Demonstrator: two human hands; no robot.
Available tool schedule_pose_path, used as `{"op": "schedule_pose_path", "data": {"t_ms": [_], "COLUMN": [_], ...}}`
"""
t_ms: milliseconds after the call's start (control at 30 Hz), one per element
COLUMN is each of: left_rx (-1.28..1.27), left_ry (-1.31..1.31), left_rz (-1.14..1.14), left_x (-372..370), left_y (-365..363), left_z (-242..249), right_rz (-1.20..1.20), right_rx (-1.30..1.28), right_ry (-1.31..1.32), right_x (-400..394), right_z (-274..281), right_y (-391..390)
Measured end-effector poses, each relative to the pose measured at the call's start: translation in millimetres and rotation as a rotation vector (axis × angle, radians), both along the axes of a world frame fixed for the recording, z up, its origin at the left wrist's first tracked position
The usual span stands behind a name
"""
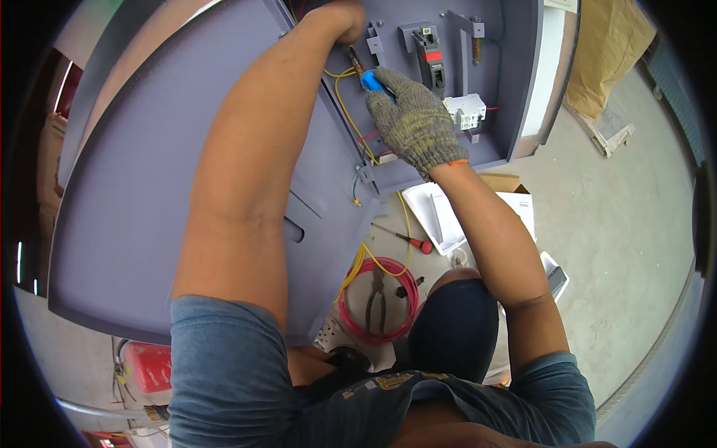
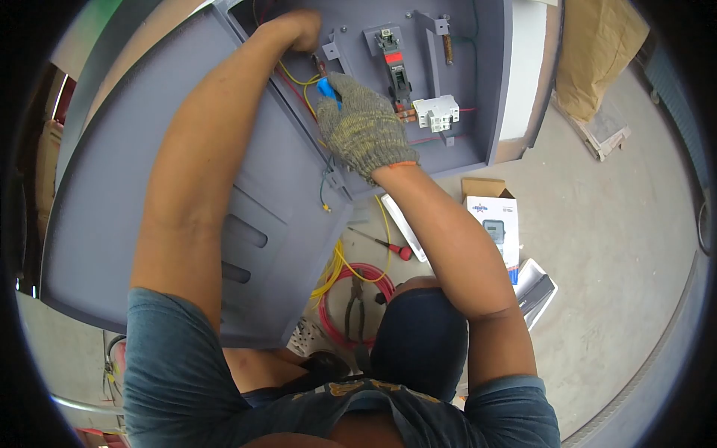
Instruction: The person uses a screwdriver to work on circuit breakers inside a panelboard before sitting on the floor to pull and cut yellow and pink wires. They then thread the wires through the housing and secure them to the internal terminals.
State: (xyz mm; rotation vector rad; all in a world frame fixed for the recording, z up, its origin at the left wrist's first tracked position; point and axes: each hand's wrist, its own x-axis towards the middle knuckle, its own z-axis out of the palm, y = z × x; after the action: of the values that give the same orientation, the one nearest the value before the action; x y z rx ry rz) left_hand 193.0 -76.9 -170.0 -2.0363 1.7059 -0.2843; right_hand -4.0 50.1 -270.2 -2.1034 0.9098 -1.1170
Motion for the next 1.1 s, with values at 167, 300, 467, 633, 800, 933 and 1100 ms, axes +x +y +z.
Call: {"op": "schedule_pose_path", "data": {"t_ms": [167,300,467,633,800,933,1100], "left_rx": [-0.054,-0.063,-0.002,0.035,0.030,0.012,-0.019], "left_ry": [0.001,-0.047,-0.037,-0.074,-0.067,-0.031,0.031], "left_rz": [-0.014,-0.092,-0.040,-0.039,-0.056,-0.027,-0.035], "left_x": [3,5,6,8,16,13,2], "left_y": [-1,-4,-6,-13,-18,-14,-4], "left_z": [-3,-6,-5,-7,-11,-8,5], "right_rz": [0.006,0.022,-0.025,-0.024,-0.049,-0.056,-0.045], "right_rx": [0.003,-0.016,-0.069,-0.047,-0.108,-0.094,0.040], "right_ry": [0.009,0.014,0.000,-0.006,-0.024,0.001,0.101], "right_x": [-1,0,3,3,6,6,17], "right_z": [0,-2,-6,-6,-10,-2,23], "right_y": [-2,-3,-3,-2,-3,0,11]}}
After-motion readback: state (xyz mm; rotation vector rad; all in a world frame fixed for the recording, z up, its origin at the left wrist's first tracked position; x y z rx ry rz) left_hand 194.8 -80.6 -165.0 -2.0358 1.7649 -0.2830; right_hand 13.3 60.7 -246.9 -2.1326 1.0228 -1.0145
